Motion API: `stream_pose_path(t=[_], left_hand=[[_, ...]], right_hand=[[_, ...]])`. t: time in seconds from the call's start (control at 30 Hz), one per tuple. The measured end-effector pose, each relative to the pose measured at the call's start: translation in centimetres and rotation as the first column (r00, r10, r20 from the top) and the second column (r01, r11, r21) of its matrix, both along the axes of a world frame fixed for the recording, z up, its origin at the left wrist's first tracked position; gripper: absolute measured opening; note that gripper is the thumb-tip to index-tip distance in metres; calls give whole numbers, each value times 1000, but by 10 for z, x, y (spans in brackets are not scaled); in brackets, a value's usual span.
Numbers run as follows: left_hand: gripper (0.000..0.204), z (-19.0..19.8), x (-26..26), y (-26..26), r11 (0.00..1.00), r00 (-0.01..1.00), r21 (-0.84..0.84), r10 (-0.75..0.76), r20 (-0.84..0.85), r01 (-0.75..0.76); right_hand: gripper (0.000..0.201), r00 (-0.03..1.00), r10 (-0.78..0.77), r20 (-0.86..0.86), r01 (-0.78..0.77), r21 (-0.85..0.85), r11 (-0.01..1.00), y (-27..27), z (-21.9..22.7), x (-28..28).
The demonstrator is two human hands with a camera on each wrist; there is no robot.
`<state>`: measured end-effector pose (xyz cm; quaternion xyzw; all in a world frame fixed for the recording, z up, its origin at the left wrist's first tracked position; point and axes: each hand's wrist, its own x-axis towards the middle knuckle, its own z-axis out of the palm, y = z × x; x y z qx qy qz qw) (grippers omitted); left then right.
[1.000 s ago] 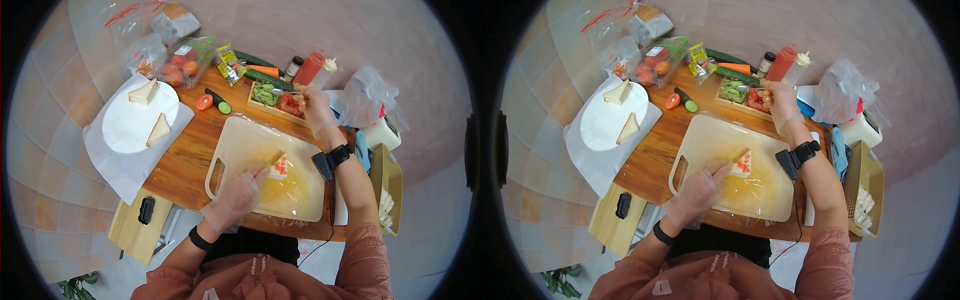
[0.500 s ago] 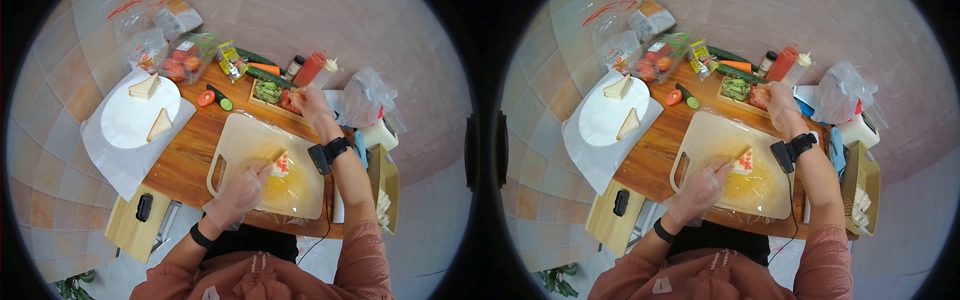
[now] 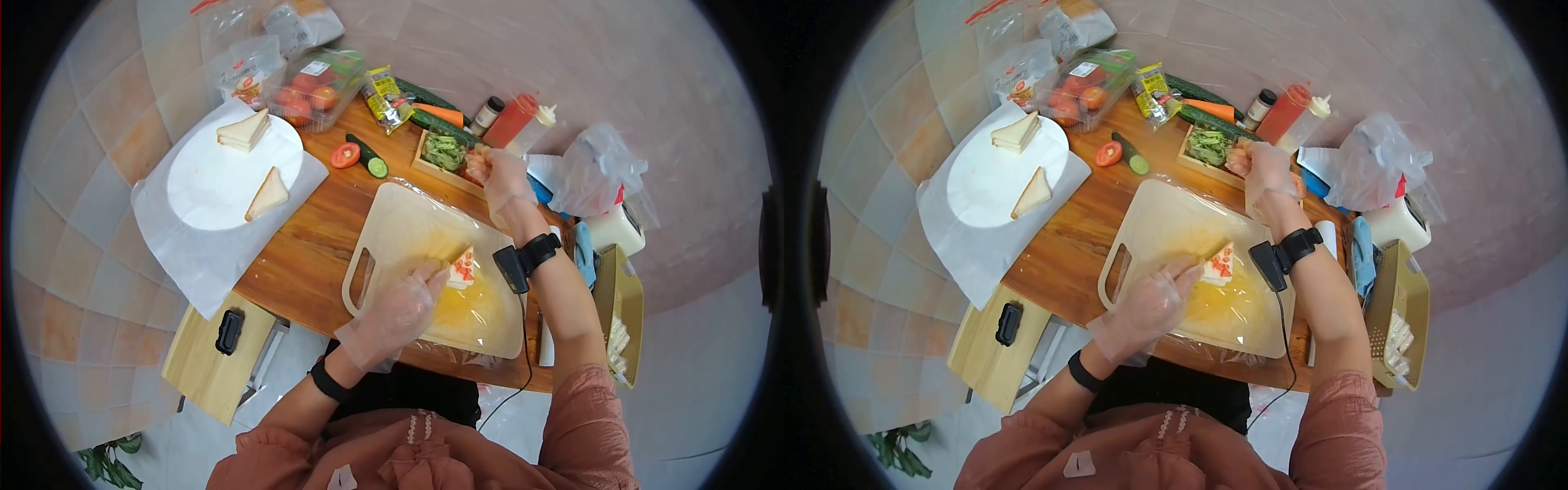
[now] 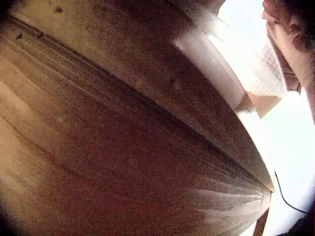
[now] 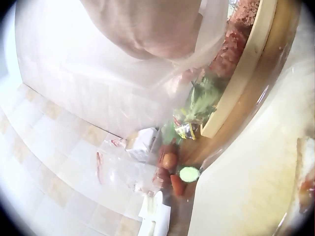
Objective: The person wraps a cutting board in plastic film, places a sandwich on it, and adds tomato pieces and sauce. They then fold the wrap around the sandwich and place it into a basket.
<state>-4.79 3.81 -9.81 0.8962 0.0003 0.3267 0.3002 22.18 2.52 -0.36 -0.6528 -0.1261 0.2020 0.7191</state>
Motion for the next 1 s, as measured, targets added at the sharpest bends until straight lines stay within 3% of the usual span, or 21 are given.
stream_pose_path(t=[0.2, 0.27, 0.37, 0.5, 0.57, 0.8, 0.9, 1.0], left_hand=[[31, 2, 0, 1, 1000, 1000, -20, -18, -25, 17], [31, 3, 0, 2, 998, 998, -35, -59, 38, 61], [33, 2, 0, 1, 998, 998, -31, -57, 17, 58], [31, -6, 3, -1, 1000, 1000, 3, 7, -6, -7], [32, -6, 2, -1, 1000, 1000, 1, 10, -12, -10], [34, -11, 5, 0, 1000, 1000, 4, 2, 23, -2], [36, -7, 3, 1, 1000, 1000, 13, -1, 29, 1], [38, -4, 1, 1, 1000, 999, 5, -7, -40, 8]], right_hand=[[24, 996, 58, -70, -58, 2, 998, 1, -14, 9], [25, 990, -41, -137, 45, 24, 999, 1, -8, -7], [27, 979, -35, -201, 50, 70, 996, -1, -16, 3], [28, 983, -64, -172, 72, 44, 996, -11, -17, 7], [30, 998, 66, 2, -66, 67, 996, -20, -21, 13], [35, 998, 67, -12, -65, 103, 993, -26, -15, 21], [35, 999, 24, -32, -23, 45, 999, -26, -12, 17], [33, 996, 16, -88, -6, 112, 994, -28, -17, 24]])
